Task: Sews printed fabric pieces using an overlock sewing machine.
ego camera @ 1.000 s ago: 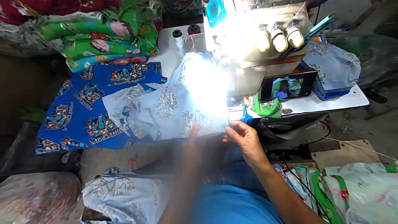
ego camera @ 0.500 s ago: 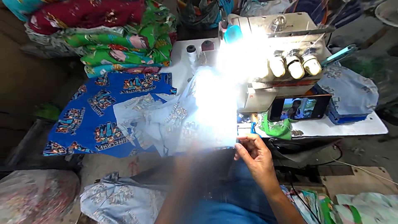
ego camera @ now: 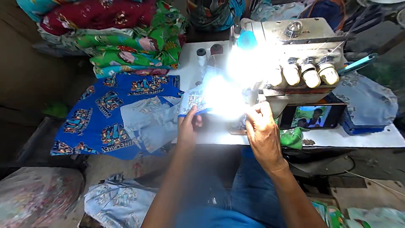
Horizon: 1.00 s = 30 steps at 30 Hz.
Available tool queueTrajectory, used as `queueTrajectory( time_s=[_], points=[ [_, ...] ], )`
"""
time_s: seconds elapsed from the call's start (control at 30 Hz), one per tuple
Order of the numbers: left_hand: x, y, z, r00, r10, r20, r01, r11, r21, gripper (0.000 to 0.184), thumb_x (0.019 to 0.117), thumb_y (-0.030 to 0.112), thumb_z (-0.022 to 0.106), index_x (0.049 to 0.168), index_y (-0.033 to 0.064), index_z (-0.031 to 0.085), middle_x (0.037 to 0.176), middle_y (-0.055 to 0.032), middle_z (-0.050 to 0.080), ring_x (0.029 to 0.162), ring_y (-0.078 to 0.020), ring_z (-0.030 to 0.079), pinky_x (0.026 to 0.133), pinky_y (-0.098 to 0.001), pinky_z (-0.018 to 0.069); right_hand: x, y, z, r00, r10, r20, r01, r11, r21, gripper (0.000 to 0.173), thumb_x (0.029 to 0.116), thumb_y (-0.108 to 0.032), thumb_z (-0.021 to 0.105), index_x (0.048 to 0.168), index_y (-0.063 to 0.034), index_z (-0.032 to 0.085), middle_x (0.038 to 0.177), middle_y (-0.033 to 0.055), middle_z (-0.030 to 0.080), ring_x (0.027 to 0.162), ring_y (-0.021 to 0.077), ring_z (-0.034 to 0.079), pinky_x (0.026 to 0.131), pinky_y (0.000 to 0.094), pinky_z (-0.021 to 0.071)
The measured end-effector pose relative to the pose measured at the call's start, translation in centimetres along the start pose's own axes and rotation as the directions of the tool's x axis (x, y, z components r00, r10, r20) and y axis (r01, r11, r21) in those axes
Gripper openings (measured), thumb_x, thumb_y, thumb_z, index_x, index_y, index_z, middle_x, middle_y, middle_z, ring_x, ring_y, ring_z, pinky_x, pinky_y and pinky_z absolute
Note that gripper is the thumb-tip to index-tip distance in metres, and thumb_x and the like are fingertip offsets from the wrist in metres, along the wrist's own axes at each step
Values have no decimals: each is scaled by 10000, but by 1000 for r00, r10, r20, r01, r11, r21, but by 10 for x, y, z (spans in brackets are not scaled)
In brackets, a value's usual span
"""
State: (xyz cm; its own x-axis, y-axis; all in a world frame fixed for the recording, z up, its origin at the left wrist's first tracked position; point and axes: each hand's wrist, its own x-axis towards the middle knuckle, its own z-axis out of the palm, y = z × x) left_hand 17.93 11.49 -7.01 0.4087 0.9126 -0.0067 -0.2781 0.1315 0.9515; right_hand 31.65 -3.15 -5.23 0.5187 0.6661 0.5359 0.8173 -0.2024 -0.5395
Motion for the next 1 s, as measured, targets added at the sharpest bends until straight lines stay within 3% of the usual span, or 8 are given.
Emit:
queueTrajectory(
  time_s=[0.17,0.27,0.43,0.63,0.83,0.87,0.93,1.0],
  points=[
    [30,-6,8,999,-19,-48,19,1000,10,157,1075,168,478,994,115,602,714,58,560,582,-24,511,577,-174,462,-18,1,5,998,10,59,-6,998,-55,365,1012,-128,574,1367,-115,658,1006,146,605,685,278,630,552,426,522],
    [31,-9,10,996,-17,-84,18,1000,11,162,1080,161,472,1098,57,593,815,9,639,639,-50,576,624,-210,511,-31,4,9,995,-7,97,11,999,-42,416,1050,-217,543,1446,-97,587,963,142,621,664,259,631,569,400,533],
    [-2,-14,2,992,41,-116,-21,986,167,287,1110,301,430,1187,88,606,880,19,686,698,-61,641,678,-231,555,-47,1,9,990,-38,139,30,998,56,454,1050,-247,543,1467,-67,551,970,116,682,637,197,634,593,355,547],
    [-44,-22,-3,992,98,-75,-68,941,333,360,1117,179,345,1075,-6,651,759,-11,705,598,-77,656,595,-236,566,-51,-12,13,971,-97,217,41,968,248,507,1058,-306,550,1506,-71,502,1081,107,692,766,170,674,702,321,581],
    [-120,-31,19,979,59,193,-150,851,504,244,1041,124,470,979,-51,630,679,43,663,563,-12,606,566,-206,538,-38,-14,11,960,-99,263,-47,865,499,586,1067,-489,444,1507,-106,507,1346,110,622,1199,177,617,1017,382,518],
    [-128,-31,19,945,4,327,-192,816,545,286,1047,154,478,977,-54,661,706,13,688,589,-39,630,593,-239,554,-35,-11,8,965,-54,258,-86,862,499,582,1061,-518,424,1457,-118,570,1326,98,634,1177,171,626,989,395,529],
    [-126,-24,15,747,-99,658,-344,788,510,303,1077,183,476,1130,-24,691,823,-38,741,675,-96,698,648,-282,597,-27,1,5,984,91,155,-156,862,483,450,1048,-466,489,1183,-111,730,1075,39,699,980,113,663,861,358,556],
    [-116,-6,19,561,-74,824,-426,828,364,320,1065,121,522,1312,-45,640,876,-68,754,687,-91,706,630,-235,592,-19,23,5,975,222,9,-206,887,414,300,1016,-339,619,914,-65,684,810,14,615,718,80,572,677,306,491]
  ],
)
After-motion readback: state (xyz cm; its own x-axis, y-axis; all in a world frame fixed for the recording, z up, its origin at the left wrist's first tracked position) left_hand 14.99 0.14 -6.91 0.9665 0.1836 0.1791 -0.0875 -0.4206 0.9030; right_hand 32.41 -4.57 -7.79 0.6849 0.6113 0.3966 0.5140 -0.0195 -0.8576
